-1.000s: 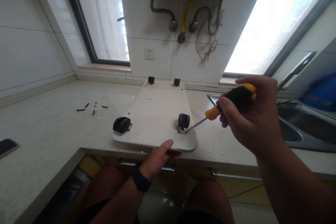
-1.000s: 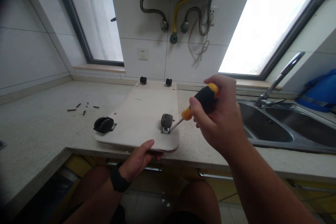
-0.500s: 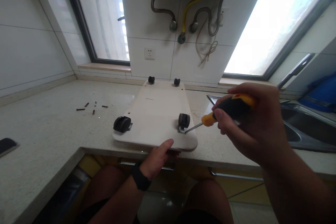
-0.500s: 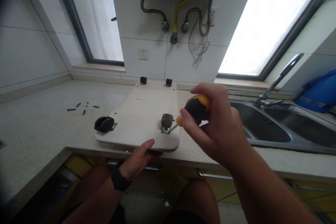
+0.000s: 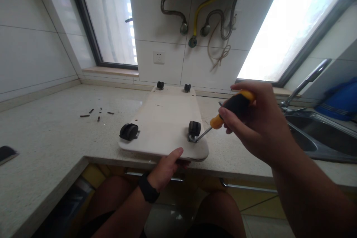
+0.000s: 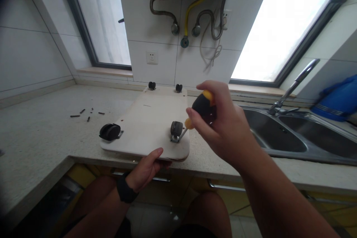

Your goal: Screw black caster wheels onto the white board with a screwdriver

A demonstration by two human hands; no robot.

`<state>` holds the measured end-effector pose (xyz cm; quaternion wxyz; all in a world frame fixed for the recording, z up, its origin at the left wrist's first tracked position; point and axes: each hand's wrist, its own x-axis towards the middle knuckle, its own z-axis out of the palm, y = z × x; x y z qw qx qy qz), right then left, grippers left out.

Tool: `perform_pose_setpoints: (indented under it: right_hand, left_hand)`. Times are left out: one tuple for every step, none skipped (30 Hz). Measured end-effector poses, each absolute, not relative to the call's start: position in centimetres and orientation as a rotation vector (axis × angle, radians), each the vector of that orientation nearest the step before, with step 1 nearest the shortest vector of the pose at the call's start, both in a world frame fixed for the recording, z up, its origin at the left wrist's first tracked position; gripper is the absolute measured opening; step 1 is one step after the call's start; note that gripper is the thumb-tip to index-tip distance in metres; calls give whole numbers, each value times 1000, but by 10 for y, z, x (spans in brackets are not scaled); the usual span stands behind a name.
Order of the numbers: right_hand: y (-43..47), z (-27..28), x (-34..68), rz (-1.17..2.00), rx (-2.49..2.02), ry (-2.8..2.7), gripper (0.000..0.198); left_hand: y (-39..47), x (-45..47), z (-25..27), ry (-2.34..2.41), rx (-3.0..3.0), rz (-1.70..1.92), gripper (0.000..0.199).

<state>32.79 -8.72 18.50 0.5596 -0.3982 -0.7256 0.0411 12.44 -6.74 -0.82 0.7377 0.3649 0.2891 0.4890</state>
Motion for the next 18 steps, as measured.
perform_pose_setpoints:
  right_hand:
    - [-86, 188, 328, 100, -976, -1790, 58]
    - [-85, 192, 328, 104, -1012, -1870, 58]
    - [-84, 196, 328, 103, -1041, -1934, 58]
    - [-84, 200, 327, 97, -1060, -1972, 59]
    - [-84, 204, 326, 89, -1080, -2002, 60]
    - [-84, 208, 325, 75, -1098, -2022, 61]
    - [-84, 211, 323, 57, -1110, -2032, 61]
    - [-84, 213, 321, 39, -1118, -2032, 60]
    - [-84, 214, 319, 29, -1130, -2024, 60]
    - [-84, 215, 318, 14, -1145, -2010, 59]
    - [-84, 215, 317, -12, -1165, -1991, 58]
    - [-84, 214, 316, -46, -1190, -1968, 57]
    - [-84, 214, 316, -85, -1213, -1944, 54]
    - [-84, 214, 316, -120, -1228, -1927, 51]
    - [-84, 214, 317, -141, -1224, -1922, 48]
    - [-84, 215, 319, -136, -1200, -1933, 47]
    - [-84, 216, 320, -100, -1162, -1955, 48]
    - [-83, 217, 321, -45, -1116, -1983, 50]
  left_hand:
    - [-68, 125, -8, 636, 793, 1077, 46]
    - [-68, 125, -7, 640, 782, 1078, 46]
    - [-68, 125, -7, 643, 772, 1079, 47]
    - [-68, 125, -7, 646, 764, 1078, 48]
    - [-68, 125, -8, 649, 761, 1077, 49]
    - [-68, 125, -8, 651, 765, 1075, 49]
    - [-68, 125, -9, 651, 772, 1072, 49]
    - [-68, 125, -9, 649, 780, 1067, 49]
    - [-68, 125, -9, 646, 785, 1063, 49]
    - [-68, 125, -9, 641, 786, 1063, 49]
    - [-69, 125, -8, 635, 785, 1065, 48]
    - [-69, 125, -7, 630, 783, 1068, 48]
    - [-69, 126, -7, 629, 784, 1069, 48]
    - [-69, 126, -6, 630, 787, 1068, 48]
    - [-70, 126, -6, 631, 792, 1065, 49]
    - [-70, 126, -6, 633, 798, 1059, 49]
    - [-70, 126, -6, 636, 805, 1055, 50]
    - [-70, 126, -6, 637, 809, 1053, 50]
